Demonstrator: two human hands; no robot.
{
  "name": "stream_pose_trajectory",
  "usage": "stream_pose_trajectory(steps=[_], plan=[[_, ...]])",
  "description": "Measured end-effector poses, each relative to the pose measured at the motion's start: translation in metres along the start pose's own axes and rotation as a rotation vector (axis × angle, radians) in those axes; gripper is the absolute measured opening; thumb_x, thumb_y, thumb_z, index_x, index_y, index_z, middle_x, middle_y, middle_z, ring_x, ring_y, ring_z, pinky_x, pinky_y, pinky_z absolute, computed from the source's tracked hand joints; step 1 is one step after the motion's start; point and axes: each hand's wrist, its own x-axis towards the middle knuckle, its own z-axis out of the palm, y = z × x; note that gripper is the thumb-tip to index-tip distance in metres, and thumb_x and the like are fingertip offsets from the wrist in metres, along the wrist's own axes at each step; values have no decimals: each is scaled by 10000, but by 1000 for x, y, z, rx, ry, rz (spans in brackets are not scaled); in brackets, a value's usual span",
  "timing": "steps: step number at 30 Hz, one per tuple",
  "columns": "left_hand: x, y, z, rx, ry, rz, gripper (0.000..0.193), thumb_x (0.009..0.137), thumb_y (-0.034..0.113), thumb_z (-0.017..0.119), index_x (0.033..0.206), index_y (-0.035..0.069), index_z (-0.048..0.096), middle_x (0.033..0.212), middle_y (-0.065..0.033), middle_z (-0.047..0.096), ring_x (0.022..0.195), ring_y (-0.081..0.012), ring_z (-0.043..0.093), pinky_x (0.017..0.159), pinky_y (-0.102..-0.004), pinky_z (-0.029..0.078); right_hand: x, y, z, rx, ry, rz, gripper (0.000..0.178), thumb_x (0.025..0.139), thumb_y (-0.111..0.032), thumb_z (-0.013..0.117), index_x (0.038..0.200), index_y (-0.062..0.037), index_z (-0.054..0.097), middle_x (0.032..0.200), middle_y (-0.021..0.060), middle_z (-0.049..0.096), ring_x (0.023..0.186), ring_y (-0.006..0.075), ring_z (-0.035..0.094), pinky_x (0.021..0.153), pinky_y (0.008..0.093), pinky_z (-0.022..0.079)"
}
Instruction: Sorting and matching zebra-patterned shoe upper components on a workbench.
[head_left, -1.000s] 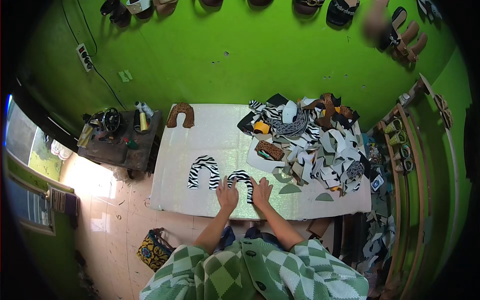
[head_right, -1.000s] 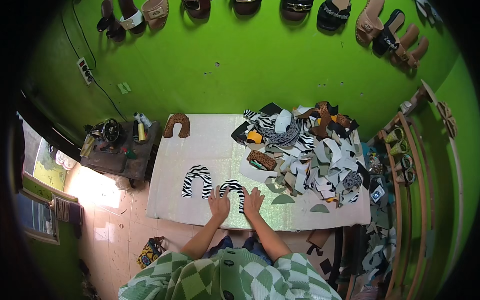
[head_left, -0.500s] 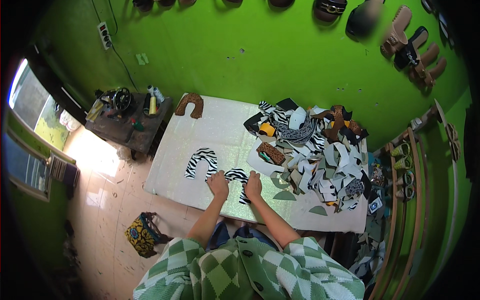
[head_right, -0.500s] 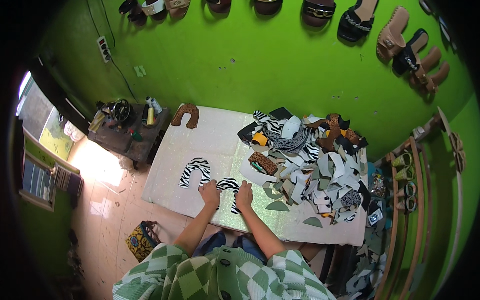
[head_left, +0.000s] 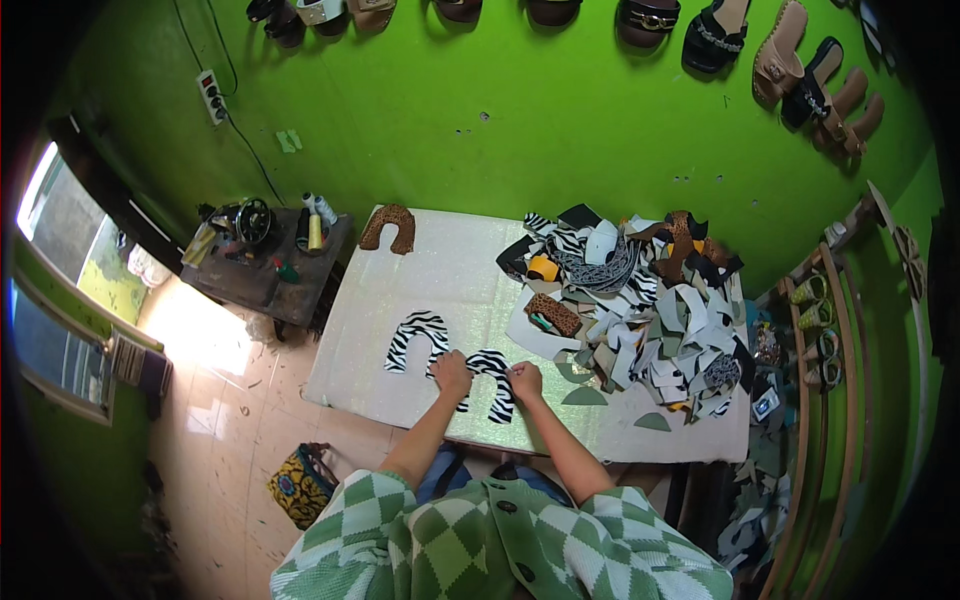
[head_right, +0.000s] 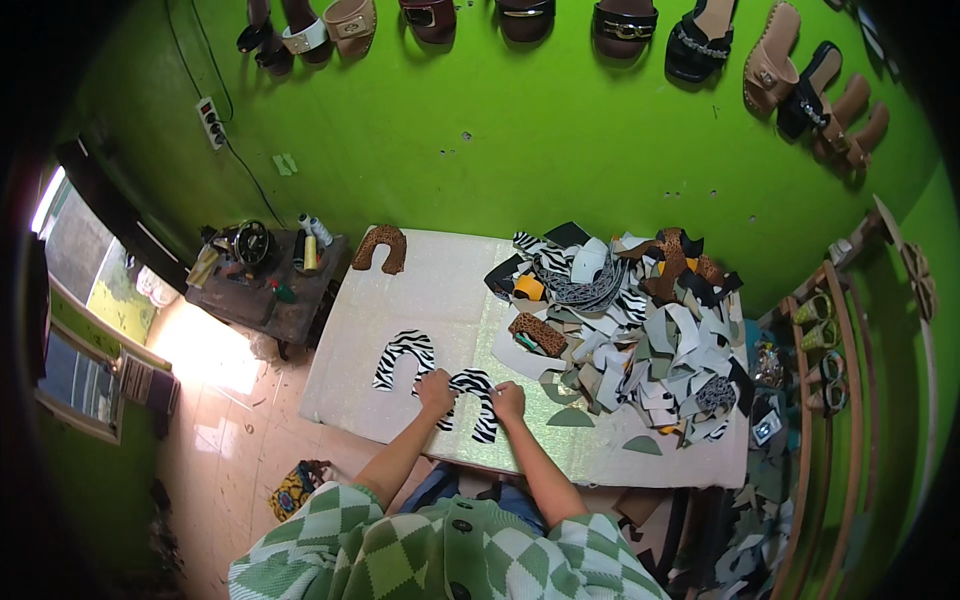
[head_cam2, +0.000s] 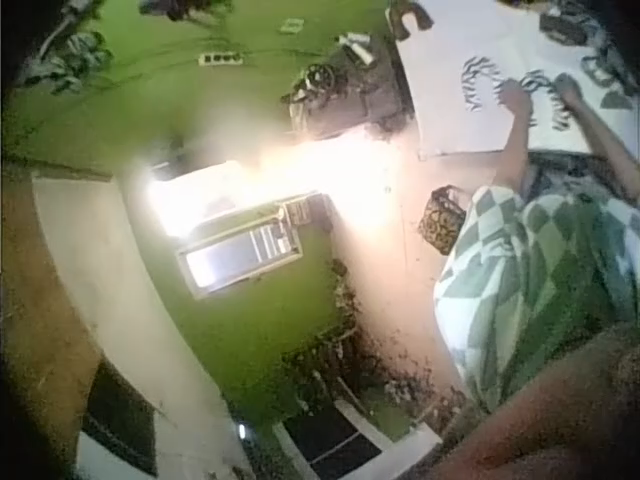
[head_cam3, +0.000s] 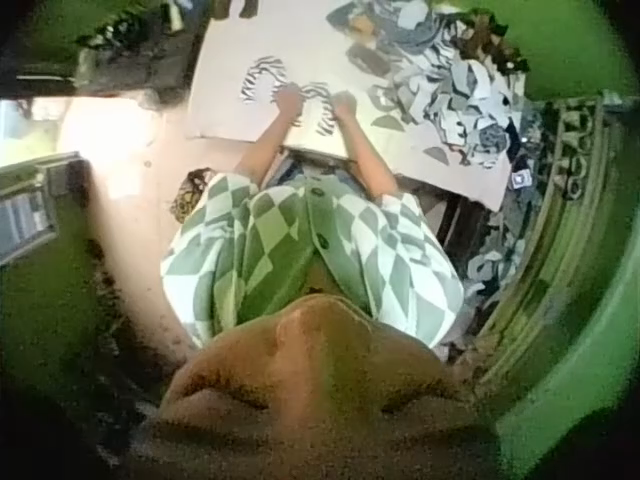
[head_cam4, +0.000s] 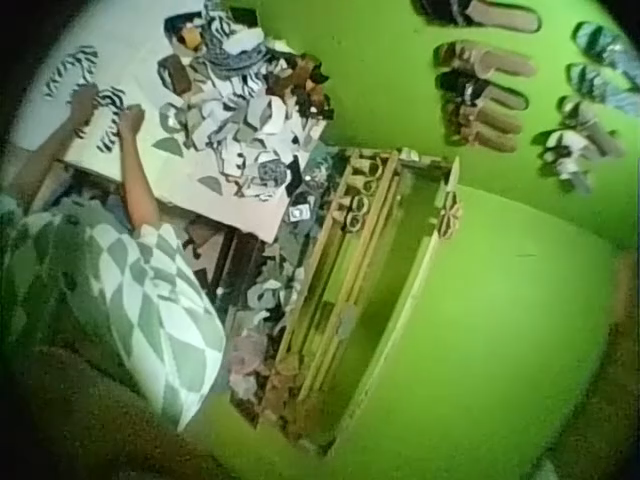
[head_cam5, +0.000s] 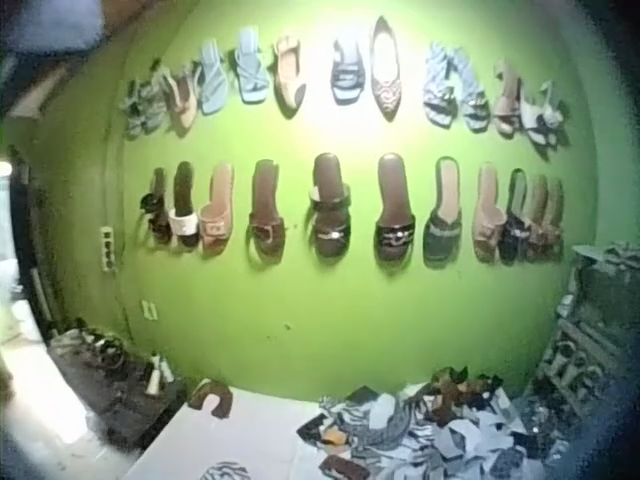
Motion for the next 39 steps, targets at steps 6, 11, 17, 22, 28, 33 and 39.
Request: stream_pose_trajectory(steps=[6, 11, 17, 22, 28, 33, 39], plan=[[13, -18, -11, -350, -209, 99, 366, 703, 287, 749, 964, 84, 591, 892, -87, 650, 882, -254, 623, 747, -394, 456, -15, -8, -13, 209, 33, 179, 148, 729, -188, 681, 766, -44, 670, 751, 111, 670, 709, 215, 647, 679, 317, 504], [40, -46, -26, -628, -270, 121, 258, 756, 276, 695, 888, 58, 654, 832, -104, 668, 784, -226, 644, 706, -320, 496, -3, -35, -10, 469, 1, 286, 119, 768, -110, 680, 796, 6, 684, 701, 30, 644, 602, 74, 545, 561, 224, 450], [94, -102, -51, -830, -302, 135, 179, 744, 206, 679, 853, 65, 673, 797, -67, 677, 729, -146, 633, 662, -276, 492, 22, -86, 29, 566, -29, 186, 131, 774, -98, 695, 842, 12, 675, 726, 38, 651, 607, 74, 561, 550, 210, 447], [125, -152, -55, -778, -251, 52, 187, 737, 215, 687, 883, 99, 680, 825, -61, 682, 778, -159, 639, 700, -282, 491, 33, -120, 80, 430, -12, 115, 99, 733, -100, 700, 803, -30, 685, 693, 24, 649, 594, 73, 565, 548, 225, 456], [131, -165, -56, -597, -139, 91, 162, 754, 252, 673, 860, 129, 673, 820, -36, 688, 784, -175, 658, 699, -300, 500, 40, -128, 112, 260, 126, 68, 88, 712, -108, 709, 750, -34, 682, 685, 52, 657, 606, 110, 597, 600, 250, 481], [128, -158, -61, -608, -95, 91, 157, 775, 222, 662, 886, 110, 659, 830, -44, 687, 785, -188, 659, 697, -306, 503, 41, -129, 121, 241, 217, 42, 88, 716, -97, 709, 759, -32, 670, 679, 68, 651, 605, 122, 601, 603, 253, 483], [125, -161, -69, -437, 34, 194, 210, 770, 161, 653, 971, 111, 623, 950, -69, 645, 892, -244, 613, 784, -340, 484, 28, -144, 114, 94, 197, -150, 236, 767, -81, 672, 991, -67, 600, 750, 63, 587, 669, 161, 573, 645, 279, 465]])
